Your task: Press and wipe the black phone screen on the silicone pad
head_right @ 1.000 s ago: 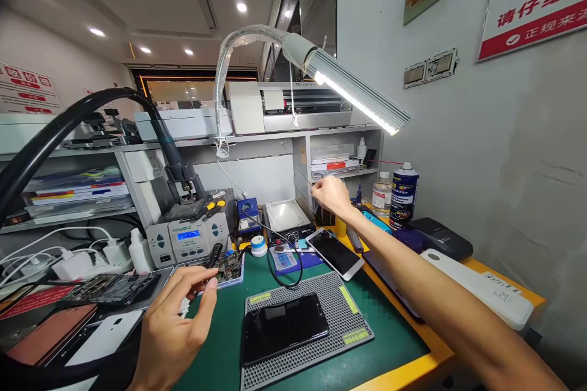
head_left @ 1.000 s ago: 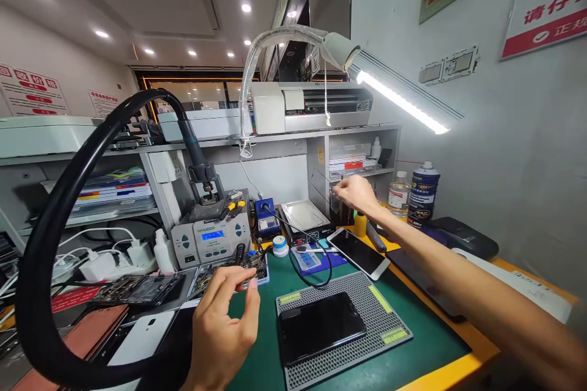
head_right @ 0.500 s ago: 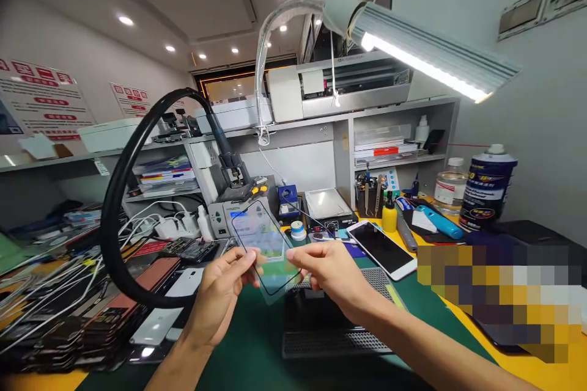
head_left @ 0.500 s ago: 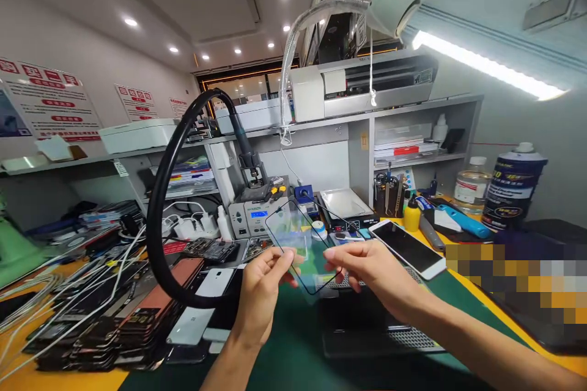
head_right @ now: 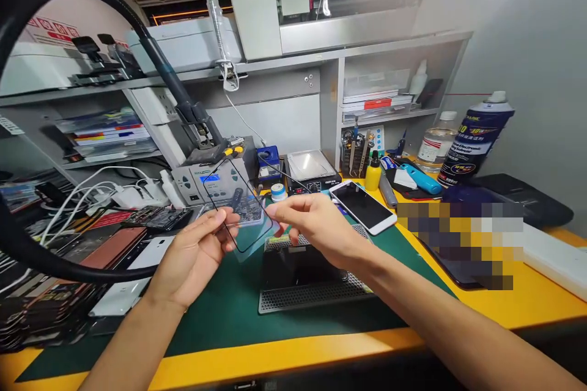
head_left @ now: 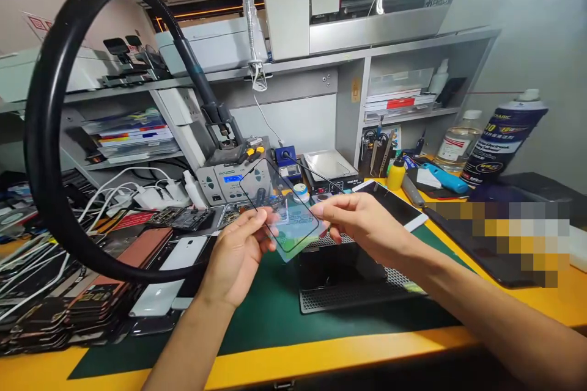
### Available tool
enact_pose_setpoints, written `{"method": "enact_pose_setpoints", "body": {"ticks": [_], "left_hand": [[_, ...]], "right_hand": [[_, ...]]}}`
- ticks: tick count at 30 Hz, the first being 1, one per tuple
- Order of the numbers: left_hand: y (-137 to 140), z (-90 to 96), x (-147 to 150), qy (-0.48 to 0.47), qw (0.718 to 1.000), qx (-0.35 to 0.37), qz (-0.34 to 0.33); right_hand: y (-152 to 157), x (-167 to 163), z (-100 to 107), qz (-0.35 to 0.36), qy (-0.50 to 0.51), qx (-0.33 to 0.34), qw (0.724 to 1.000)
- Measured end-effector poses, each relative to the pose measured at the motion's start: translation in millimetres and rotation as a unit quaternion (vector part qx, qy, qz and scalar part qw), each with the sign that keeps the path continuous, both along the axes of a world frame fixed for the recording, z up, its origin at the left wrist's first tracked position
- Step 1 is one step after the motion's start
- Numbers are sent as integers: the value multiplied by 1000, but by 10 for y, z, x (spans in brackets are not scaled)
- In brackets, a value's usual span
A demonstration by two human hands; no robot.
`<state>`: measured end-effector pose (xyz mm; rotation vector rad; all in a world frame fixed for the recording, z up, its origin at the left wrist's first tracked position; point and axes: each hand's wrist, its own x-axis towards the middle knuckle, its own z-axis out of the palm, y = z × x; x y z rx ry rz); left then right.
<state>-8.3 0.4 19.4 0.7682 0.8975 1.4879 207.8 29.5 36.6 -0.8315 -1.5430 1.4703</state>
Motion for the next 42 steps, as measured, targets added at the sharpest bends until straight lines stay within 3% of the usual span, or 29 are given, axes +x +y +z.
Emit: {"method": "enact_pose_setpoints", "body": {"ticks": [6,14,24,37,42], "left_hand": [[137,155,184,-33,998,8,-49],[147,75,245,-73,994,-33,-70],[94,19,196,-93,988,-42,-118],[-6,-1,157,-15,974,30,-223],[-52,-13,190,18,975,80,-207]], "right_hand": [[54,149,119,-21,68,-6,997],[76,230,67,13,66,2,998],[84,194,10,3,70,-25,997],[42,105,-119,43,64,-77,994],[53,74,-170,66,90,-103,988]]}}
